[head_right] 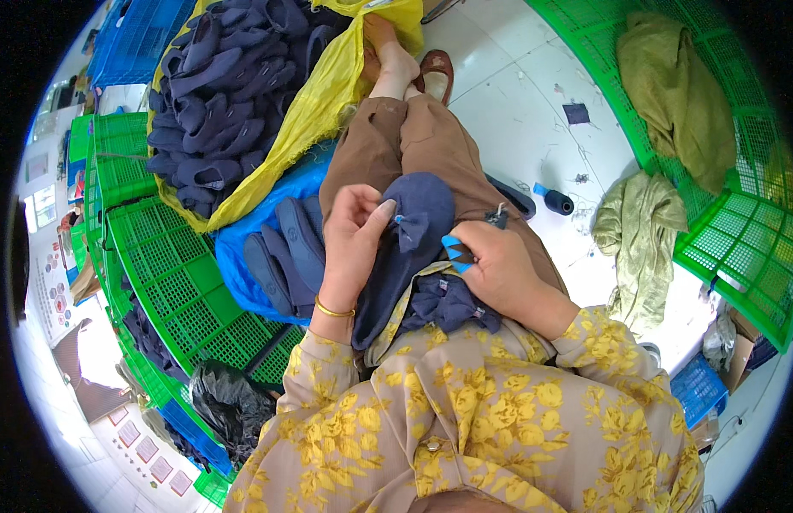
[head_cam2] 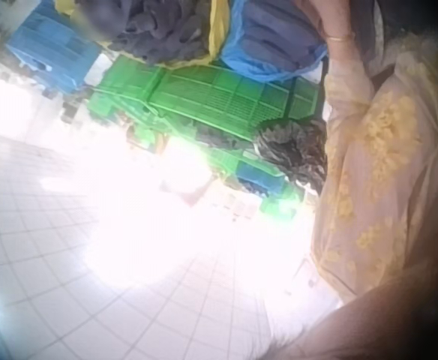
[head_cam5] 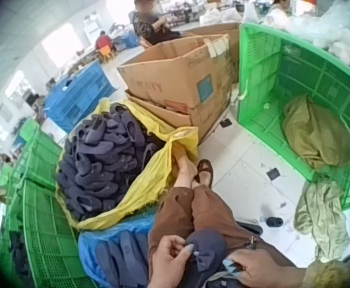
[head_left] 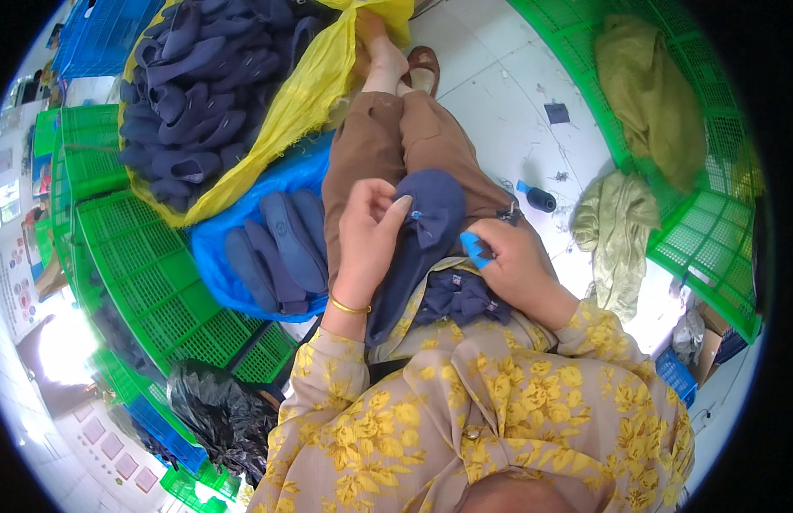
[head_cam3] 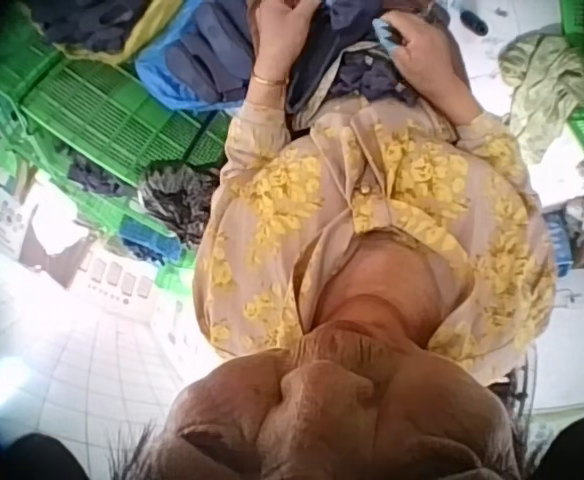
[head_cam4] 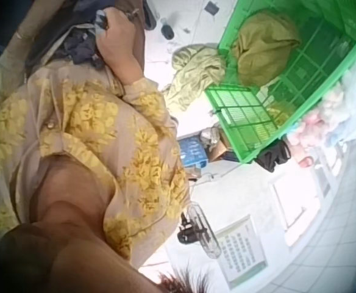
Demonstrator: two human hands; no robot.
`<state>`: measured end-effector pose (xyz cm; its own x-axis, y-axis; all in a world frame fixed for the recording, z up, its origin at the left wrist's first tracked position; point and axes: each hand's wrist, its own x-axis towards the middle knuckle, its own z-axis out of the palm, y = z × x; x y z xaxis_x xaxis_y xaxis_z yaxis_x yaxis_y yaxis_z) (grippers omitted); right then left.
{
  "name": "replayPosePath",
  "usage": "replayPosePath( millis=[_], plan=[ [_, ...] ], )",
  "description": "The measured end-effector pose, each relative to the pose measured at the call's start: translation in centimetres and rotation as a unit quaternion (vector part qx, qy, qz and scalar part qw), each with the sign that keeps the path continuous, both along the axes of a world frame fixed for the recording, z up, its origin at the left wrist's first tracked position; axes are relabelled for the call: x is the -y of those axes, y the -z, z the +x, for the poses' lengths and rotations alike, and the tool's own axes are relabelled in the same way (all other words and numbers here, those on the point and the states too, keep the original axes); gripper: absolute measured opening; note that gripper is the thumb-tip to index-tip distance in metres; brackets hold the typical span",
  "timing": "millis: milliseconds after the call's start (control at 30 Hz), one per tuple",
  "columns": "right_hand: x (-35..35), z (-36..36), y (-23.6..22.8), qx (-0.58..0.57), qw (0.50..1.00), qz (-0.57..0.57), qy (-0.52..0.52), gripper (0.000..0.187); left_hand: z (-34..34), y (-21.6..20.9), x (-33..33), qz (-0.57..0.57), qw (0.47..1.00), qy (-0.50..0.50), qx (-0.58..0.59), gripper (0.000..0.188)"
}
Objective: The person sits on the floor and sews a small blue fabric piece onto the upper part of a dark blue slipper using a needle and thread. They repeatedly pull the thread through the fabric and adjust the slipper while working.
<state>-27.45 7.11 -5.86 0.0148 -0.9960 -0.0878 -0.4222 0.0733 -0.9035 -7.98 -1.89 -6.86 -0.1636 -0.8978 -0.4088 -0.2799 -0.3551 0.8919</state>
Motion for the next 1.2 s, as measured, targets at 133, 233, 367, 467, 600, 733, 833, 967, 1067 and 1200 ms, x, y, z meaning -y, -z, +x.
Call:
replayPosePath(
  millis=[133,233,367,467,600,733,833,967,1067,1200],
  plan=[
    [-0.2,-2.0,-0.4,0.04,0.988,0.049,0.144,0.014,0.7,-1.3,0.0,-0.191,0.976,0.08,0.069,0.02],
    [-1.1,-5.2,2.2,-0.05,0.973,0.1,0.203,0.023,0.4,-3.6,-0.1,-0.224,0.954,0.185,0.072,0.029],
    [-0.6,-4.9,0.3,-0.005,0.98,0.141,0.137,0.032,-1.6,-4.5,-0.6,-0.342,0.879,0.256,0.209,0.038],
    [1.1,-2.4,-2.4,0.074,0.979,0.172,0.084,0.03,-1.0,-2.7,-0.6,-0.362,0.872,0.247,0.219,0.028],
    [1.8,0.0,-2.4,0.092,0.984,0.15,0.031,0.02,-0.5,-2.6,-0.5,-0.218,0.957,0.127,0.146,0.015],
    [2.4,1.1,-1.4,0.058,0.992,0.111,0.001,0.013,0.5,-1.2,-0.6,-0.05,0.995,0.087,0.031,0.015],
    [2.3,1.5,-1.0,0.091,0.988,0.126,0.006,0.017,0.4,-2.0,-0.4,0.001,0.997,0.072,-0.018,0.016],
    [2.3,1.5,-0.8,0.09,0.989,0.117,0.003,0.021,0.4,-1.8,-0.4,0.011,0.997,0.069,-0.032,0.017],
    [2.4,1.5,-0.6,0.066,0.991,0.116,-0.007,0.023,0.4,-1.8,-0.4,0.012,0.997,0.069,-0.033,0.017],
    [2.9,1.6,-0.1,0.025,0.993,0.11,-0.032,0.027,0.4,-1.9,-0.4,0.015,0.997,0.071,-0.029,0.017]
  ],
)
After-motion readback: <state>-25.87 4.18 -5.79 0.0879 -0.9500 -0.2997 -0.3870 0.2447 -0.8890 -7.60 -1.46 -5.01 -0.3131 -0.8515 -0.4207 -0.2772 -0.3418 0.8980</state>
